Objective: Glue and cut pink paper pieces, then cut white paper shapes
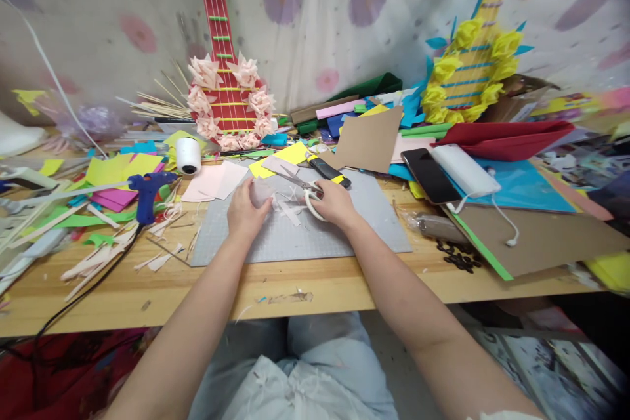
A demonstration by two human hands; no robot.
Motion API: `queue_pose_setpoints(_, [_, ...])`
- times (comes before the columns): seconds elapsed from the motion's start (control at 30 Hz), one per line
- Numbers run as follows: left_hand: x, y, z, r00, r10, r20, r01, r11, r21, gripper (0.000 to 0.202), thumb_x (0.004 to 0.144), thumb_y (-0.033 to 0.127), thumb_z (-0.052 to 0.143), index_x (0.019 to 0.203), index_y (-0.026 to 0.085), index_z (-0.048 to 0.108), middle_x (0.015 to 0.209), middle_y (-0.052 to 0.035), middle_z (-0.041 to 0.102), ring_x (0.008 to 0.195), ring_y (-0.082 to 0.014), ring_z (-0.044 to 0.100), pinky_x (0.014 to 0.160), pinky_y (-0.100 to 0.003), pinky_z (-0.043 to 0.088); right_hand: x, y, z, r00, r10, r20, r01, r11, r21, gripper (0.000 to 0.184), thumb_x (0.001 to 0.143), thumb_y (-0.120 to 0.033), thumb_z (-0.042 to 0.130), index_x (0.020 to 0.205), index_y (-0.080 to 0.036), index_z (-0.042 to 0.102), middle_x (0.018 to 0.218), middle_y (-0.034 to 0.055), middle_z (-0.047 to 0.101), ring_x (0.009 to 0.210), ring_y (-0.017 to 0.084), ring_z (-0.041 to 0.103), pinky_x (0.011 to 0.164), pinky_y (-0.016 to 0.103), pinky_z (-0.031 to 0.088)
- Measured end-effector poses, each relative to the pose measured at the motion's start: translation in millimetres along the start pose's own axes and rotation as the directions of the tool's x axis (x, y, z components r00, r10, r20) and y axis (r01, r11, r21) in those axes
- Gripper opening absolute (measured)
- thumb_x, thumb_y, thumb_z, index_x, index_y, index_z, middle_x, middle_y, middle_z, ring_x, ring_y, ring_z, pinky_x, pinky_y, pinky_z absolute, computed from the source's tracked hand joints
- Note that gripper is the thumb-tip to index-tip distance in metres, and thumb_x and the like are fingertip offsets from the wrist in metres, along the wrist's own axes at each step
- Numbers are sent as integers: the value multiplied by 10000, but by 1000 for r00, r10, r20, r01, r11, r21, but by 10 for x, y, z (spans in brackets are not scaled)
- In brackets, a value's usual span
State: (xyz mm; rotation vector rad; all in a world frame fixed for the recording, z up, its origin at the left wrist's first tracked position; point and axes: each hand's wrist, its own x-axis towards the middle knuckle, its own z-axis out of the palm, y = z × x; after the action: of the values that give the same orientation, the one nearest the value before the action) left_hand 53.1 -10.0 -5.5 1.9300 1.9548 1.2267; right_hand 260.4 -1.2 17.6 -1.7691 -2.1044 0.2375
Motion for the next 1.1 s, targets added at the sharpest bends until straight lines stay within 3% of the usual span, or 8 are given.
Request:
queue_pose_setpoints(0.07, [-3,-1,10,999,30,-27,-31,999,-24,535,657,286,656,1142,175,461,1122,-103,552,1090,-246,512,941,-380,399,-12,-26,2,999,1,39,-3,998,55,361,754,-549,517,795,-194,574,773,24,634,680,145,533,557,244,280])
queue_pose_setpoints(0.2, [-18,-2,25,997,35,-63,-41,995,-88,530,633,287,676,1092,174,436,1071,-94,540,1037,-235,534,891,-372,429,-51,-106,20,986,-149,69,141,984,104,406,722,-595,536,795,-197,574,783,17,644,654,129,523,550,235,265])
queue_pose_setpoints(0.3, [-27,-7,31,998,17,-53,-23,992,-123,535,630,288,675,1083,189,409,1083,-91,531,1032,-235,543,866,-372,441,-76,-147,30,980,-186,75,178,979,100,434,714,-618,532,813,-198,580,784,18,650,648,129,530,552,234,263])
queue_pose_setpoints(0.87, [-44,-16,24,998,6,-60,-16,987,-161,521,625,316,669,1046,206,383,1053,-91,543,1018,-244,569,823,-370,461,-81,-143,25,983,-168,75,167,986,22,498,713,-680,476,784,-207,614,711,24,658,628,139,534,540,243,213])
queue_pose_setpoints(1.1, [-46,-22,29,997,8,-75,-19,988,-153,529,615,309,676,1050,206,392,1054,-95,546,1020,-247,570,832,-368,458,-45,-119,65,998,-55,18,54,998,37,457,752,-641,448,777,-212,601,693,23,641,618,141,522,527,244,210])
